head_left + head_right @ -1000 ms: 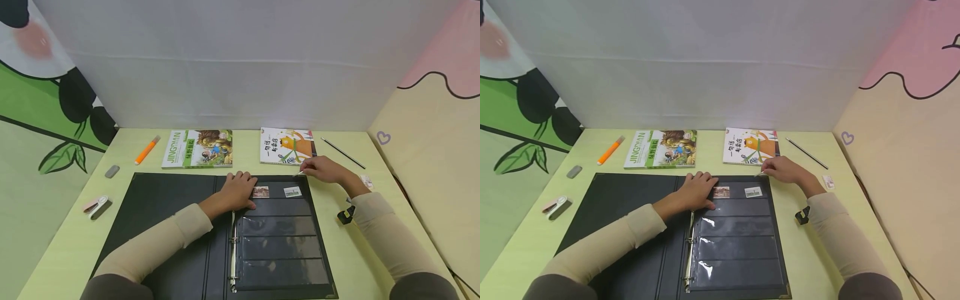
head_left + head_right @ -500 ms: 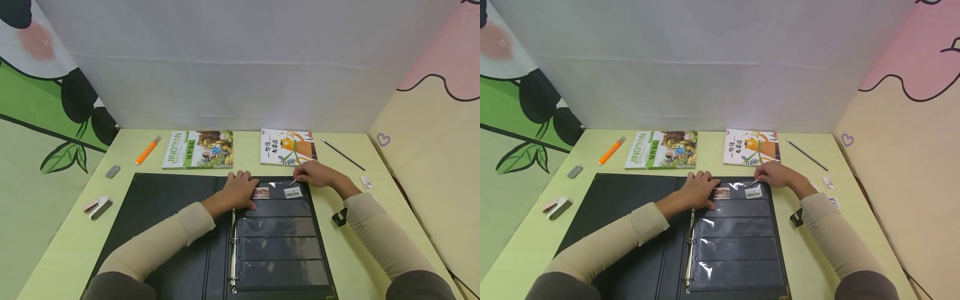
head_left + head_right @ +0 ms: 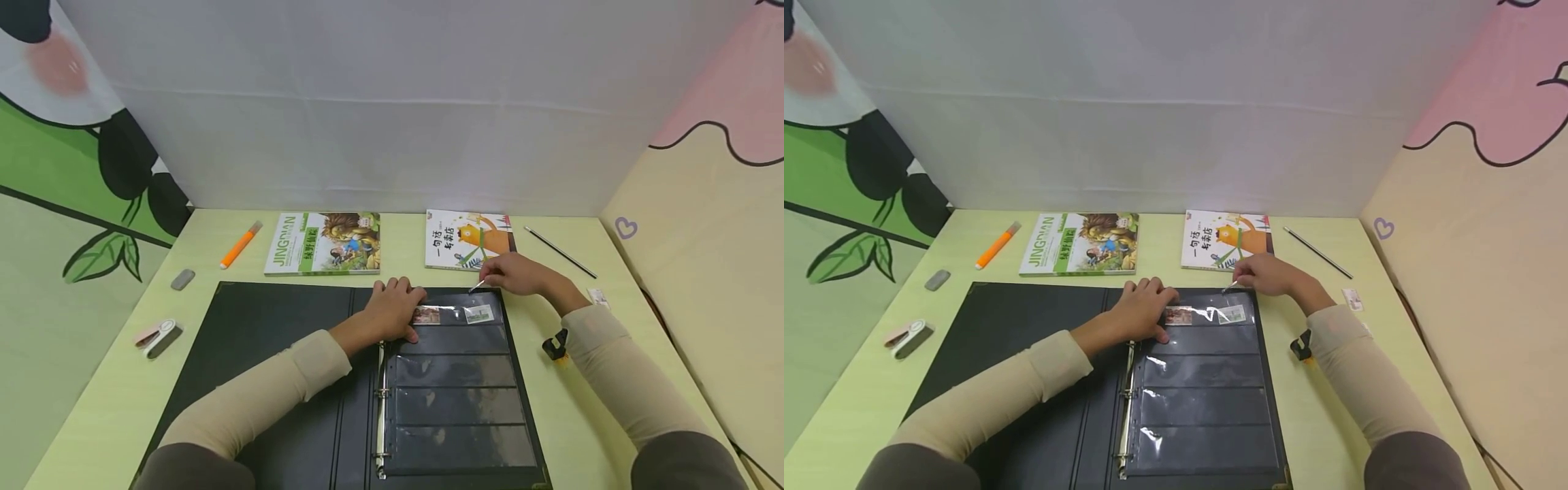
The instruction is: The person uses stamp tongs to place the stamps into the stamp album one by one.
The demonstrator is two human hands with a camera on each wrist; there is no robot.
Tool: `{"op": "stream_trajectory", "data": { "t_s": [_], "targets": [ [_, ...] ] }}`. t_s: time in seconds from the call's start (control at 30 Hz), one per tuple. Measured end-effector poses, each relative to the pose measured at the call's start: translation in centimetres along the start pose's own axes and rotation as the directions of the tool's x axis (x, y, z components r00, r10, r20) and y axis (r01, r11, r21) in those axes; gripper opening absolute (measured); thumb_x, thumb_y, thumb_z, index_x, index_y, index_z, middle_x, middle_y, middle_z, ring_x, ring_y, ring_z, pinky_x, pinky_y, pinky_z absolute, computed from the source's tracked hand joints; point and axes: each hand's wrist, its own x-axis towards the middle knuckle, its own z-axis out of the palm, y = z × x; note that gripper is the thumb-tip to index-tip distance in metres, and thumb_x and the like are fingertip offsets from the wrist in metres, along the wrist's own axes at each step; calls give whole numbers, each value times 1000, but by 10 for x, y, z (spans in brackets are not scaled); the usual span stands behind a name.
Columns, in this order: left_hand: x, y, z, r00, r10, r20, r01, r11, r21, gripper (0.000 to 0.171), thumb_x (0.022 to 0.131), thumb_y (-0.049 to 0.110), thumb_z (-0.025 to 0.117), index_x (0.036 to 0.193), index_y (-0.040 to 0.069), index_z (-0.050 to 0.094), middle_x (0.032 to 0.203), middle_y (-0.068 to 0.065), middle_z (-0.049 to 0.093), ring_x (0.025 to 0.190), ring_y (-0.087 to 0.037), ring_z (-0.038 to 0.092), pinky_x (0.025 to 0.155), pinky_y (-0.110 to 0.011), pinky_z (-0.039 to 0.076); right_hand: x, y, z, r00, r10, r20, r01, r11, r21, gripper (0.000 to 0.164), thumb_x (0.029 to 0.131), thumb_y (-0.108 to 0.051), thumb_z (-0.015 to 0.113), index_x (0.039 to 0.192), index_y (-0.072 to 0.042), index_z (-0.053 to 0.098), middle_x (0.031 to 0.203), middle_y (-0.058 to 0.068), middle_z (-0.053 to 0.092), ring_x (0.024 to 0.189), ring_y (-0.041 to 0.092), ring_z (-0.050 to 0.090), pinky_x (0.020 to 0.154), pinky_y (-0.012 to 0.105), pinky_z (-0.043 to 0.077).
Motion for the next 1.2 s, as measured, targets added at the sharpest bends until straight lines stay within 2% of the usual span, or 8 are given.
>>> {"op": "stream_trajectory", "data": {
  "t_s": [0.13,0.3,0.5,0.77,1.2],
  "targets": [
    [-1,0,0,1000,17,-15,-18,1000,-22,76,68,52,81,131,26,47,122,-4,48,105,-23,43,86,-42,32,3,-8,-6,998,-2,56,2,1000,-8,13,97,-13,54,95,-13,67,81,2,63,68,11,48,66,29,41],
    [-1,-1,1,999,25,-27,-26,999,-26,75,68,52,81,129,24,47,120,-4,50,105,-23,44,87,-42,33,8,-12,-11,992,8,125,1,998,-69,12,97,-14,55,95,-14,67,81,0,61,70,11,48,67,28,42],
    [-1,-1,3,999,33,-32,-34,999,-41,73,68,52,81,126,23,47,118,-4,50,103,-22,44,87,-42,33,11,-13,-16,993,28,113,-21,998,-54,13,96,-12,55,94,-11,68,82,2,63,72,12,49,70,30,42],
    [-1,-2,3,999,35,-34,-36,999,-34,72,69,52,80,125,23,46,119,-5,50,104,-23,45,87,-42,34,12,-14,-15,979,30,204,-19,998,-54,11,94,-11,59,90,-15,68,78,0,63,70,10,50,67,28,44],
    [0,-4,5,999,34,-31,-36,998,-50,73,70,52,80,127,23,46,117,-4,49,103,-22,44,88,-42,34,9,-20,-20,978,32,205,-16,996,-83,12,93,-10,60,91,-16,70,86,-3,68,76,10,55,72,29,48]
  ]
}}
